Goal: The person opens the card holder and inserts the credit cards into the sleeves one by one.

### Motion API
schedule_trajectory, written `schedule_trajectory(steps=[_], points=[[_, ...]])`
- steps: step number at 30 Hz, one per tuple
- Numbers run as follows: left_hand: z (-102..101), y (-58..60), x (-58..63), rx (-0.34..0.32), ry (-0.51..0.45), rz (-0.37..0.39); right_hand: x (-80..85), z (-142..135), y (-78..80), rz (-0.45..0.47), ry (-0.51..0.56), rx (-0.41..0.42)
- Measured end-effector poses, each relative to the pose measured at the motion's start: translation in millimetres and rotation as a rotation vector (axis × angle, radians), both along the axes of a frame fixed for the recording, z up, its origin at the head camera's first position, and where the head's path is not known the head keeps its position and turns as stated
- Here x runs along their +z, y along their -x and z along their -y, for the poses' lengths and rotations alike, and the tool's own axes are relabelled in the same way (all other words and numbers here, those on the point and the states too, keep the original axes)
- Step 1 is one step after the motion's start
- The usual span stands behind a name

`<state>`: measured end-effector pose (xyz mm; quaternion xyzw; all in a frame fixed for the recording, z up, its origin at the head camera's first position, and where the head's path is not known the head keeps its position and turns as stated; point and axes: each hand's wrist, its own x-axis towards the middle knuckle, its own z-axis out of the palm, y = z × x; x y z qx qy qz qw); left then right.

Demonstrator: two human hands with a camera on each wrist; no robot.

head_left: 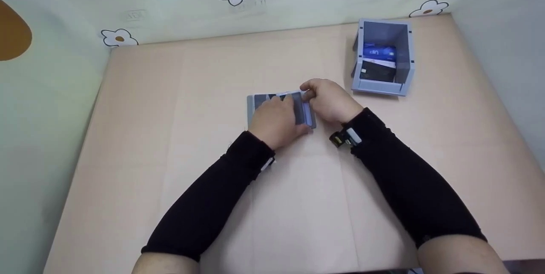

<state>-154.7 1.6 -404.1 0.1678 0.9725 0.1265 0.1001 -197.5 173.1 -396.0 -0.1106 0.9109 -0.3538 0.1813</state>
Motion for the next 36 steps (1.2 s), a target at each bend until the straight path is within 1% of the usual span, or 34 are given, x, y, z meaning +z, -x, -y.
schedule_trajectory(steps=[6,10,12,15,18,22,31,36], points=[[4.8,1.7,2.1,0.013,-0.038,0.044,2.9,3.2,-1.7,-0.003,0.100,-0.033],[10.2,0.6,4.9,0.040,-0.099,0.078,2.2,5.3,-1.9,0.001,0.136,-0.043],[13.2,-1.2,5.7,0.060,-0.142,0.089,1.1,6.2,-1.9,0.009,0.122,-0.033],[17.5,-3.5,5.3,0.083,-0.201,0.101,-0.2,7.4,-2.2,0.014,0.059,0.003],[22.1,-4.9,5.5,0.115,-0.250,0.128,0.0,8.3,-3.0,0.017,0.007,0.037],[29.5,-4.7,6.1,0.140,-0.296,0.146,0.7,9.0,-4.4,0.017,-0.019,0.054],[43.2,1.2,8.4,0.186,-0.320,0.140,0.8,8.6,-5.6,0.004,-0.039,0.050],[50.8,4.0,8.9,0.190,-0.294,0.136,2.2,7.5,-6.7,-0.001,-0.041,0.051]])
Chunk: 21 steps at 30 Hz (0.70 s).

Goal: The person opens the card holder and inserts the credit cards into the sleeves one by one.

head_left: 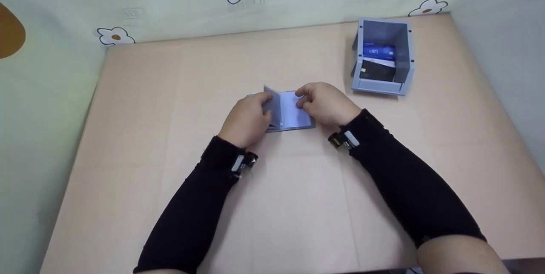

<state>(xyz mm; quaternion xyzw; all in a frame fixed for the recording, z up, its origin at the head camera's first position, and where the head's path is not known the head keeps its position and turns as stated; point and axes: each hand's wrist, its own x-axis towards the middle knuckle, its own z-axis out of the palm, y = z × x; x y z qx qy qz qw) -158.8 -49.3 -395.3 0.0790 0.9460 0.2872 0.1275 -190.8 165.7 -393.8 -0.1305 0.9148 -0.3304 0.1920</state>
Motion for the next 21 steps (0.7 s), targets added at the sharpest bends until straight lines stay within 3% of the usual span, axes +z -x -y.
schedule_trajectory(steps=[21], points=[[17.7,3.2,-1.9,0.041,0.087,0.008,2.2,-1.8,-1.1,0.001,-0.001,-0.002]])
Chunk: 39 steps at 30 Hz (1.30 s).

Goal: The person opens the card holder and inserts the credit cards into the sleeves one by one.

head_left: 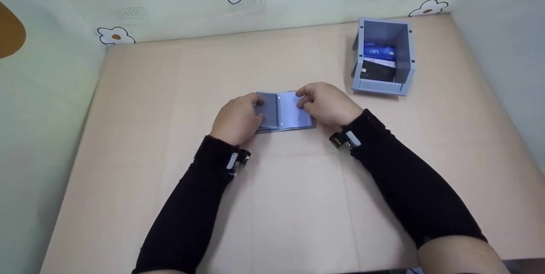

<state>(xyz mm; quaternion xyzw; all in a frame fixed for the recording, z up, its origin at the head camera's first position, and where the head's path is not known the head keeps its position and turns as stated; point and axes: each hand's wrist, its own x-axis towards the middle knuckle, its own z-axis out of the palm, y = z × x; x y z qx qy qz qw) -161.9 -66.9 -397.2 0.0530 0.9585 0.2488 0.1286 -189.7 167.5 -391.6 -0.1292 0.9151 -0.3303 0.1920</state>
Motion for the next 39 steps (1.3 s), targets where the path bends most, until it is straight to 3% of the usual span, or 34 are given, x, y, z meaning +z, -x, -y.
schedule_trajectory(steps=[5,9,12,16,19,25,30,39], points=[[-0.1,-1.0,-1.4,-0.008,0.025,-0.009,13.6,-10.5,-0.2,-0.059,0.060,-0.032],[0.3,-1.9,-2.8,-0.007,0.050,-0.017,35.3,-33.3,4.6,-0.129,0.103,-0.136],[1.1,-1.4,-2.7,-0.003,0.047,-0.013,52.8,-56.8,11.9,-0.208,0.029,-0.240],[2.1,-0.3,-2.2,0.001,0.044,0.001,63.3,-89.5,31.9,-0.266,-0.177,-0.311],[1.6,0.1,-2.7,0.006,0.046,0.005,62.5,-107.3,49.5,-0.233,-0.365,-0.267],[-0.2,-1.4,-4.1,-0.009,0.032,0.012,49.5,-115.9,70.4,-0.183,-0.645,-0.058],[-1.6,-1.5,-5.4,-0.028,0.037,0.003,36.2,-115.2,78.5,-0.181,-0.722,0.009],[-2.7,0.2,-3.4,-0.031,0.044,-0.010,29.8,-118.3,83.0,-0.161,-0.734,0.003]])
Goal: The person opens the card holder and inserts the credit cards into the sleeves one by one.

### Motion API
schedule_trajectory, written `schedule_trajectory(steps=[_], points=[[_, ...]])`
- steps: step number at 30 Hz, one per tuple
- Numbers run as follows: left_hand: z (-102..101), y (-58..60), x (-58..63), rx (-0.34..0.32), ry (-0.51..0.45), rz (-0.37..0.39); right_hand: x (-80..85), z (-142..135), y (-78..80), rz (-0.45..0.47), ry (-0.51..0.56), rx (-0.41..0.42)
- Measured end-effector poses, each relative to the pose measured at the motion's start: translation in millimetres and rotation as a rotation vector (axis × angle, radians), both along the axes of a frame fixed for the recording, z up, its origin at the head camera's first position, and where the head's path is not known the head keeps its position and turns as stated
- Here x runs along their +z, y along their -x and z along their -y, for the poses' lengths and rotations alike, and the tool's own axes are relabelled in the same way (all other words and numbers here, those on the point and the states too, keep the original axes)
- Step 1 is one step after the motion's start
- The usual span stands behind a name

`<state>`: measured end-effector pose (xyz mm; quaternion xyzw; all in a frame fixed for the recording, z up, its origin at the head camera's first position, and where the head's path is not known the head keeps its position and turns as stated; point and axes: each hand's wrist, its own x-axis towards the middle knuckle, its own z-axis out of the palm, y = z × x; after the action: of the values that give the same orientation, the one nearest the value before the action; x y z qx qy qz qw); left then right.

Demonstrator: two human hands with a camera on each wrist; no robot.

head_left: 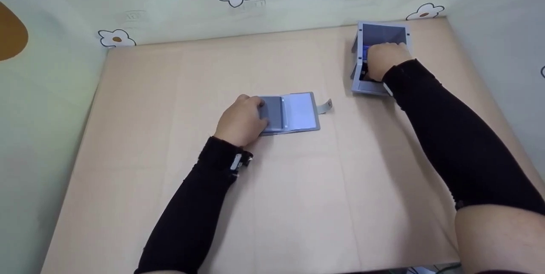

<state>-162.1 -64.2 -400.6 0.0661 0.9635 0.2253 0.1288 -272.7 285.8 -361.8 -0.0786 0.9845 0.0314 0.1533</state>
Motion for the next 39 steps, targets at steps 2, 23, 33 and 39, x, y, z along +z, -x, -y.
schedule_trajectory(steps=[2,23,33,39], points=[[0.1,0.1,0.6,0.001,0.002,-0.006,-1.1,-1.2,0.6,0.004,0.008,-0.004],[-0.6,0.0,0.3,0.003,0.007,-0.017,-3.3,-2.6,0.2,-0.027,0.043,-0.021],[-0.5,-0.6,0.8,-0.008,0.022,-0.017,-2.3,-7.0,5.6,0.033,0.061,-0.009],[-0.4,-0.5,-0.5,-0.009,0.025,-0.022,-3.8,-10.6,7.6,0.011,0.079,-0.007]])
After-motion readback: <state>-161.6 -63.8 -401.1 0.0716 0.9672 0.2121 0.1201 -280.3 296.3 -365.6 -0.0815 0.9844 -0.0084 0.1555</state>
